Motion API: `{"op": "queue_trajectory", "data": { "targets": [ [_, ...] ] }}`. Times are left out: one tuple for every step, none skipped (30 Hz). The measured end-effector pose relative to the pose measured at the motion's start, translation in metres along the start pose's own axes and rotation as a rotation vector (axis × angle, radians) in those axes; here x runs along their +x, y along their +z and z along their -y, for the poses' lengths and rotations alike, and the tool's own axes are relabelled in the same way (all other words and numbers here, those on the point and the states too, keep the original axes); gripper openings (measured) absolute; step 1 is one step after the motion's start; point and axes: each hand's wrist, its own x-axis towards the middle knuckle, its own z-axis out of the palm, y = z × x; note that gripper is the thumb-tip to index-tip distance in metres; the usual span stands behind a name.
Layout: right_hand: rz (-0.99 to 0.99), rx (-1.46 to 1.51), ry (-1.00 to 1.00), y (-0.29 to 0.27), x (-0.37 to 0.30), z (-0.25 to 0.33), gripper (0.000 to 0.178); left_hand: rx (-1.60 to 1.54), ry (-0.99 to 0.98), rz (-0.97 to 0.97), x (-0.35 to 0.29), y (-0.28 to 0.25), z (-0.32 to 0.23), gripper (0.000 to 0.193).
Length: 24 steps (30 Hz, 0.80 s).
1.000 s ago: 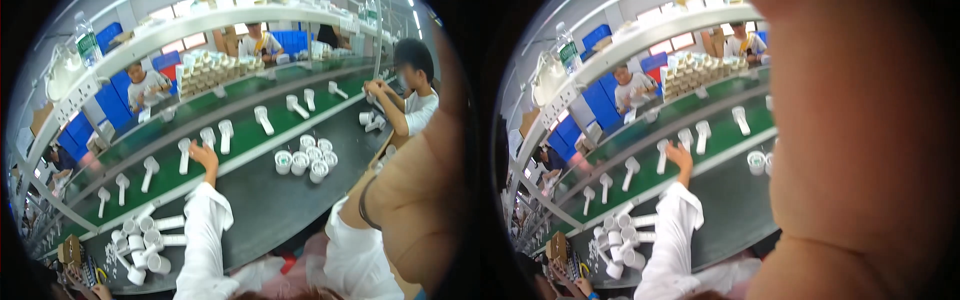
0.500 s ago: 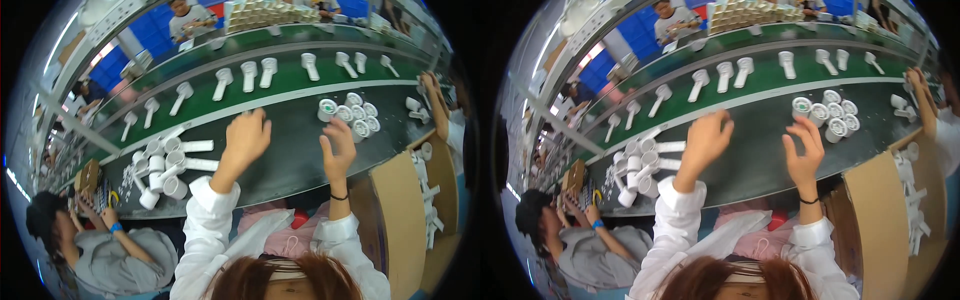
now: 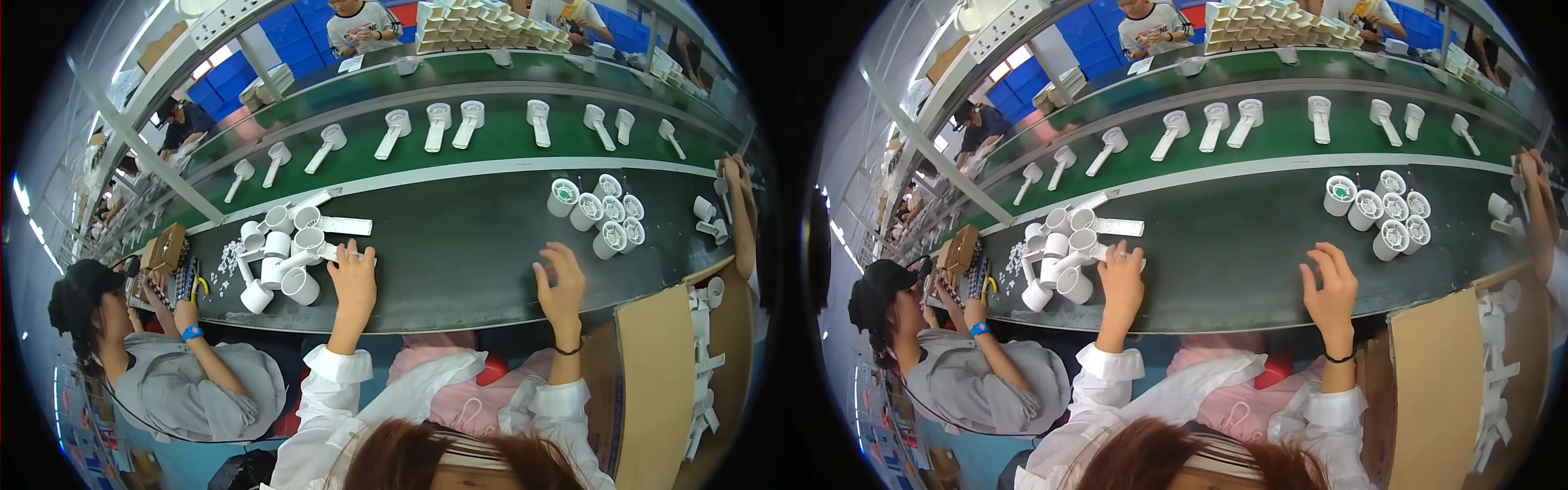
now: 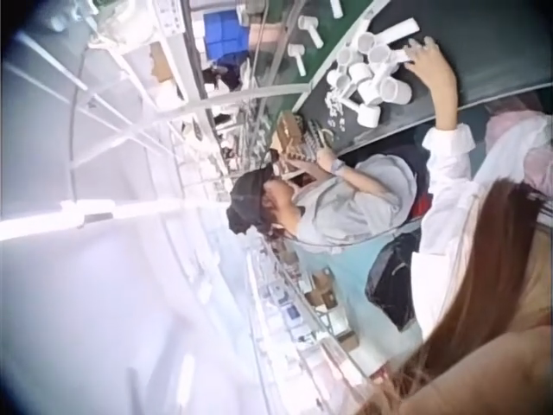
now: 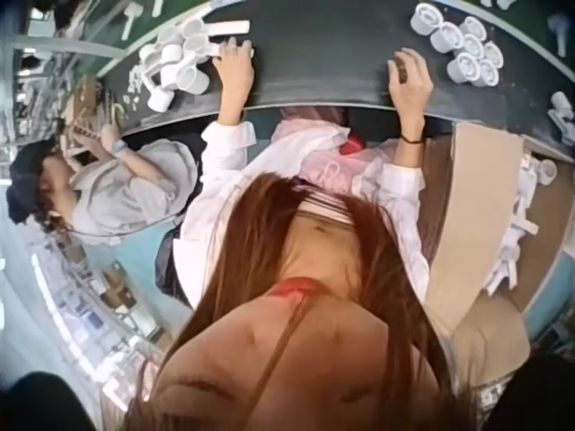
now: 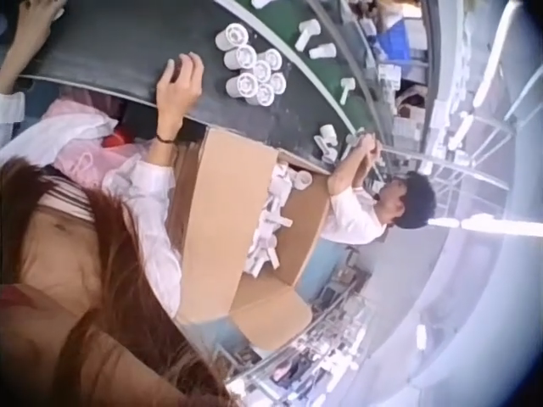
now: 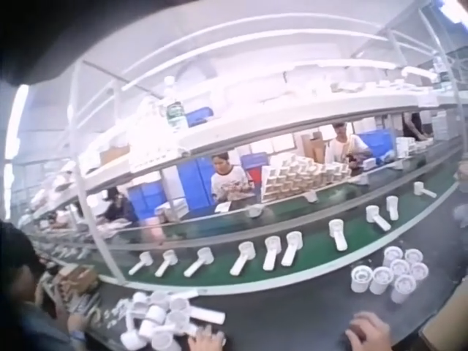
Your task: The person assembles portable fans by inserting motor components into plastic fan housings, connecting casing parts together by hand, and placing assembled fan parts onto the conveyor belt.
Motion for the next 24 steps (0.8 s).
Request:
{"op": "queue_trajectory", "data": {
  "targets": [
    [0.02,-0.017,-0.023,-0.001,0.001,-0.001,0.02,-0.094,0.025,0.041,0.0,0.001,0.0,0.026],
    [0.041,-0.035,-0.044,-0.002,0.001,-0.003,0.02,-0.19,0.051,0.084,-0.003,0.001,-0.002,0.022],
    [0.014,-0.074,-0.108,-0.001,0.002,-0.009,0.021,-0.344,0.112,0.022,-0.006,-0.002,-0.006,0.021],
    [0.002,-0.097,-0.092,-0.003,0.002,-0.015,0.021,-0.363,0.136,0.026,-0.008,-0.01,-0.013,0.021],
    [-0.014,-0.096,-0.099,-0.004,0.003,-0.021,0.021,-0.607,0.278,0.024,-0.009,-0.021,-0.02,0.022],
    [-0.025,-0.091,-0.107,-0.006,0.003,-0.024,0.021,-0.849,0.414,0.029,-0.013,-0.027,-0.026,0.022],
    [-0.027,-0.105,-0.112,-0.008,0.005,-0.026,0.022,-0.87,0.429,0.045,-0.019,-0.03,-0.03,0.022],
    [-0.027,-0.129,-0.09,-0.009,0.007,-0.027,0.022,-1.145,0.383,-0.017,-0.024,-0.031,-0.034,0.019],
    [-0.017,-0.103,-0.091,-0.008,0.011,-0.026,0.022,-1.414,0.322,-0.08,-0.03,-0.031,-0.037,0.017],
    [-0.009,-0.083,-0.09,-0.008,0.014,-0.027,0.022,-1.786,0.029,-0.085,-0.037,-0.026,-0.049,0.015],
    [-0.01,-0.108,-0.071,-0.007,0.018,-0.028,0.022,-1.885,-0.127,-0.054,-0.037,-0.023,-0.052,0.018],
    [-0.02,-0.1,-0.085,-0.006,0.022,-0.03,0.022,-1.972,-0.293,-0.024,-0.034,-0.025,-0.054,0.022],
    [-0.034,-0.097,-0.098,-0.007,0.025,-0.032,0.022,-1.963,-0.322,0.015,-0.027,-0.024,-0.054,0.028],
    [-0.036,-0.118,-0.085,-0.01,0.028,-0.034,0.022,-2.049,-0.416,0.049,-0.022,-0.028,-0.058,0.028],
    [-0.056,-0.137,-0.101,-0.01,0.034,-0.035,0.022,-1.948,-0.432,0.118,-0.021,-0.02,-0.055,0.027],
    [-0.077,-0.155,-0.12,-0.011,0.039,-0.037,0.022,-1.844,-0.445,0.181,-0.02,-0.015,-0.05,0.027],
    [-0.09,-0.192,-0.124,-0.012,0.044,-0.038,0.024,-1.851,-0.437,0.189,-0.019,-0.012,-0.047,0.027],
    [-0.092,-0.199,-0.122,-0.012,0.049,-0.039,0.024,-1.74,-0.408,0.26,-0.018,-0.012,-0.044,0.027],
    [-0.101,-0.22,-0.136,-0.012,0.055,-0.04,0.024,-1.627,-0.379,0.327,-0.016,-0.013,-0.043,0.029],
    [-0.108,-0.24,-0.15,-0.012,0.061,-0.042,0.025,-1.629,-0.376,0.33,-0.013,-0.016,-0.043,0.029],
    [-0.109,-0.242,-0.144,-0.012,0.067,-0.044,0.025,-1.457,-0.327,0.288,-0.01,-0.021,-0.043,0.031],
    [-0.094,-0.284,-0.145,-0.012,0.072,-0.047,0.029,-1.284,-0.278,0.247,-0.008,-0.023,-0.043,0.035],
    [-0.079,-0.325,-0.145,-0.011,0.078,-0.05,0.033,-1.283,-0.276,0.253,-0.006,-0.019,-0.044,0.035],
    [-0.077,-0.325,-0.138,-0.011,0.085,-0.051,0.033,-1.221,-0.195,0.174,-0.007,-0.014,-0.044,0.033]
  ]
}}
